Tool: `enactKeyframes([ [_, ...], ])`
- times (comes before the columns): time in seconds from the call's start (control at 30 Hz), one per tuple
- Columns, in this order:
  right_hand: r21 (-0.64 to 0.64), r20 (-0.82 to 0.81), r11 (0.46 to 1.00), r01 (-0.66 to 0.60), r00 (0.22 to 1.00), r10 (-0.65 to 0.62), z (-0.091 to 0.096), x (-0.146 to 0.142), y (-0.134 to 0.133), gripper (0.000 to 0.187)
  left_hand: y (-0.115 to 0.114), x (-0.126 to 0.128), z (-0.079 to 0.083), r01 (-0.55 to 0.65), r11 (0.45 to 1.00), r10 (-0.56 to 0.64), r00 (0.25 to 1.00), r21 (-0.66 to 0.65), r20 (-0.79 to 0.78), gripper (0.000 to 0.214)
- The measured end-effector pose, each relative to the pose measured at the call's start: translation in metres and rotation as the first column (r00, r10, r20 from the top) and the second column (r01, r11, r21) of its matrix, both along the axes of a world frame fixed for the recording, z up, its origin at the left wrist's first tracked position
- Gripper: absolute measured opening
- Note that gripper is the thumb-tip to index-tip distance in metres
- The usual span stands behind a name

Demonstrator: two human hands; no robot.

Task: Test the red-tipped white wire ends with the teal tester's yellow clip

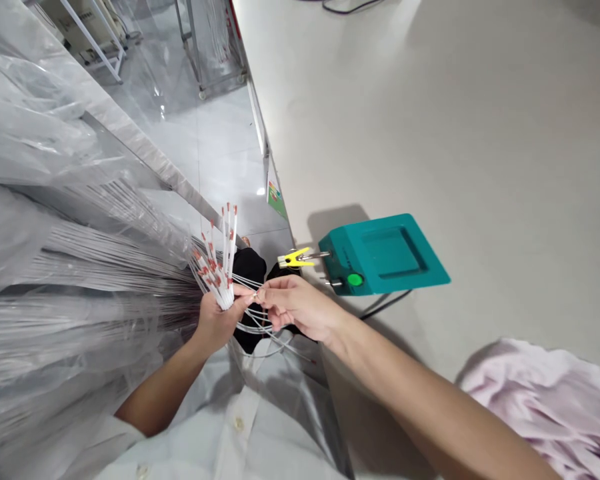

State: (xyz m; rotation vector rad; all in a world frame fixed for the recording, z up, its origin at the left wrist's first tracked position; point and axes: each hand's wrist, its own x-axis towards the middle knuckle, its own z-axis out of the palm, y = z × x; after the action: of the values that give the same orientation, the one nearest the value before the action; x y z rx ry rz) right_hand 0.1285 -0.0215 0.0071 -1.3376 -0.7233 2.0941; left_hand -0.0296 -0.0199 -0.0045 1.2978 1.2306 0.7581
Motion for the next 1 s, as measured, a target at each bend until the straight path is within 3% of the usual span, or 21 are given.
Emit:
enactKeyframes([
  [0.07,-0.124,-0.133,0.992,0.025,0.990,-0.042,-0.003,0.000,-0.003,0.032,0.000,0.001,0.001,-0.004,1.000,0.004,1.000,-0.005,0.008,0.012],
  [0.13,-0.125,-0.128,0.990,0.070,0.988,-0.086,-0.004,0.000,-0.009,0.033,0.000,0.003,0.001,-0.022,1.000,0.021,1.000,-0.011,-0.011,0.013],
  [0.2,-0.010,-0.022,0.990,0.140,0.990,-0.140,-0.006,-0.001,-0.014,0.034,0.001,0.004,0.001,-0.042,0.999,0.042,0.998,-0.013,-0.050,0.015],
  [0.3,0.345,0.225,0.930,0.123,0.951,-0.210,-0.008,-0.001,-0.020,0.036,0.001,0.007,0.001,-0.063,0.998,0.062,0.995,-0.013,-0.080,0.016],
  [0.33,0.481,0.316,0.875,0.050,0.922,-0.226,-0.008,0.000,-0.020,0.033,0.001,0.008,0.001,-0.062,0.998,0.060,0.995,-0.012,-0.083,0.016],
  [0.4,0.692,0.470,0.705,-0.156,0.838,-0.276,-0.009,0.001,-0.020,0.022,0.000,0.011,0.001,-0.054,0.999,0.054,0.995,0.001,-0.085,0.015],
  [0.47,0.771,0.563,0.536,-0.343,0.761,-0.323,-0.009,0.004,-0.018,0.020,0.000,0.013,0.002,-0.048,0.999,0.049,0.995,0.020,-0.089,0.016],
  [0.53,0.761,0.630,0.451,-0.467,0.699,-0.338,-0.009,0.007,-0.016,0.022,0.000,0.014,0.002,-0.037,0.999,0.039,0.994,0.020,-0.099,0.016],
  [0.6,0.717,0.690,0.436,-0.544,0.646,-0.327,-0.008,0.011,-0.015,0.022,0.001,0.013,0.002,-0.027,1.000,0.027,0.994,-0.001,-0.105,0.016],
  [0.67,0.681,0.724,0.456,-0.572,0.619,-0.305,-0.009,0.014,-0.014,0.022,0.002,0.012,0.000,-0.038,0.999,0.035,0.994,-0.023,-0.101,0.016],
  [0.83,0.740,0.631,0.567,-0.362,0.666,-0.398,-0.013,0.012,-0.017,0.019,0.004,0.013,-0.003,-0.098,0.994,0.093,0.992,-0.053,-0.088,0.017],
  [0.9,0.764,0.591,0.562,-0.318,0.694,-0.411,-0.015,0.009,-0.017,0.018,0.003,0.015,-0.002,-0.094,0.994,0.089,0.991,-0.056,-0.099,0.016],
  [1.0,0.787,0.582,0.497,-0.366,0.707,-0.401,-0.017,0.006,-0.014,0.015,0.003,0.016,0.000,-0.062,0.997,0.058,0.992,-0.041,-0.111,0.017],
])
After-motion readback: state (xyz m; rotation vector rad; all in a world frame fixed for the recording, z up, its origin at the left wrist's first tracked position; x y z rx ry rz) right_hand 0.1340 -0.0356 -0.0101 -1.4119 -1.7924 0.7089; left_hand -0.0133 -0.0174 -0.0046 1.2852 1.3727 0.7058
